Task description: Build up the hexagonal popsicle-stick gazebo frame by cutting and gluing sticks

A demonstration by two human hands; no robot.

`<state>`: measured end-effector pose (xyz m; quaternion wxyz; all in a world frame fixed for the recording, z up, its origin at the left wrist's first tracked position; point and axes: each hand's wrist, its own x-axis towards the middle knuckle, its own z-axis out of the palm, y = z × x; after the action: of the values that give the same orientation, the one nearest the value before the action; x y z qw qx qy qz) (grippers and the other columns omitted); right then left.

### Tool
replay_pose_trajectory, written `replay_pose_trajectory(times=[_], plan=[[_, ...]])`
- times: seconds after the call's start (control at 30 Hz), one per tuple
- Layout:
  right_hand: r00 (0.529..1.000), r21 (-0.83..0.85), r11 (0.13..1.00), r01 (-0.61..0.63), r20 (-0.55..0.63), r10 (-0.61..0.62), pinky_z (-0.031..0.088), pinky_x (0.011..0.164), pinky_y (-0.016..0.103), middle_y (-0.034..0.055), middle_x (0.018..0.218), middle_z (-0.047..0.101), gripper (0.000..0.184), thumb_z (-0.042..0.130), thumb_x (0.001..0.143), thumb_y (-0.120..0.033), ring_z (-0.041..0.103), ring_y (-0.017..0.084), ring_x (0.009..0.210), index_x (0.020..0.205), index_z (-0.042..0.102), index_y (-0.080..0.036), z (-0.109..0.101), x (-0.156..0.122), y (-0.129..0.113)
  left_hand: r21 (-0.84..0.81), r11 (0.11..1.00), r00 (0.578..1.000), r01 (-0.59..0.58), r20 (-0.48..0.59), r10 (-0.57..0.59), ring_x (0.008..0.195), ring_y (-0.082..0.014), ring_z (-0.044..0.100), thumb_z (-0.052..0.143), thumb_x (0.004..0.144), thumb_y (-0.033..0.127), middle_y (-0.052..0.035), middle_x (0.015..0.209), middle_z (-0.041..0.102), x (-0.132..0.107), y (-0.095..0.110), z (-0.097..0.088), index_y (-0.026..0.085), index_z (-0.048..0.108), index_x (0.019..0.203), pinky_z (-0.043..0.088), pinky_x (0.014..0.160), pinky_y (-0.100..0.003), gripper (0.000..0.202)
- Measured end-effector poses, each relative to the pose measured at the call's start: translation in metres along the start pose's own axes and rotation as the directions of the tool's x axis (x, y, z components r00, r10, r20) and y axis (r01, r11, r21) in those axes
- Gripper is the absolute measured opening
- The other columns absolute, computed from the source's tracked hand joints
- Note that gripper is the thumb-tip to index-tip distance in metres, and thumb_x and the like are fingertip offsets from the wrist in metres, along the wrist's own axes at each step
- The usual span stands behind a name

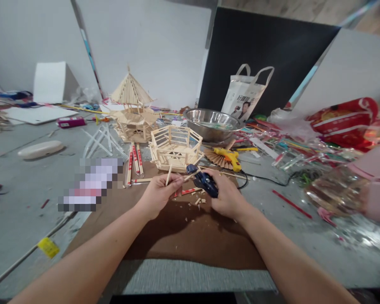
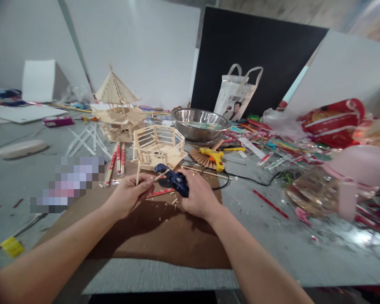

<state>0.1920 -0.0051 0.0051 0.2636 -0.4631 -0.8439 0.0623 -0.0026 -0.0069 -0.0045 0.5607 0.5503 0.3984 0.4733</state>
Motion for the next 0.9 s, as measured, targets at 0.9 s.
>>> replay_pose_trajectory(times=[0.9], plan=[[0.996, -0.084, 0.996, 0.01, 0.086, -0.003, 0.039, 0.078, 0.035, 0.0102, 0.1, 0.055, 0.046, 0.051, 0.061, -0.021, 0.05, 0.023, 0.09, 0.106, 0.043, -0.015, 0.0031, -0.0002, -0.0046, -0.038, 0.992, 0.981, 0.122, 0.158, -0.114, 0.035, -0.0012, 0.028, 0.055, 0.069, 0.043, 0.0044, 0.046, 0.051, -0.001, 0.0027, 0.0031, 0.013, 0.048, 0.057, 0.017, 0.038, -0.018, 0.032]])
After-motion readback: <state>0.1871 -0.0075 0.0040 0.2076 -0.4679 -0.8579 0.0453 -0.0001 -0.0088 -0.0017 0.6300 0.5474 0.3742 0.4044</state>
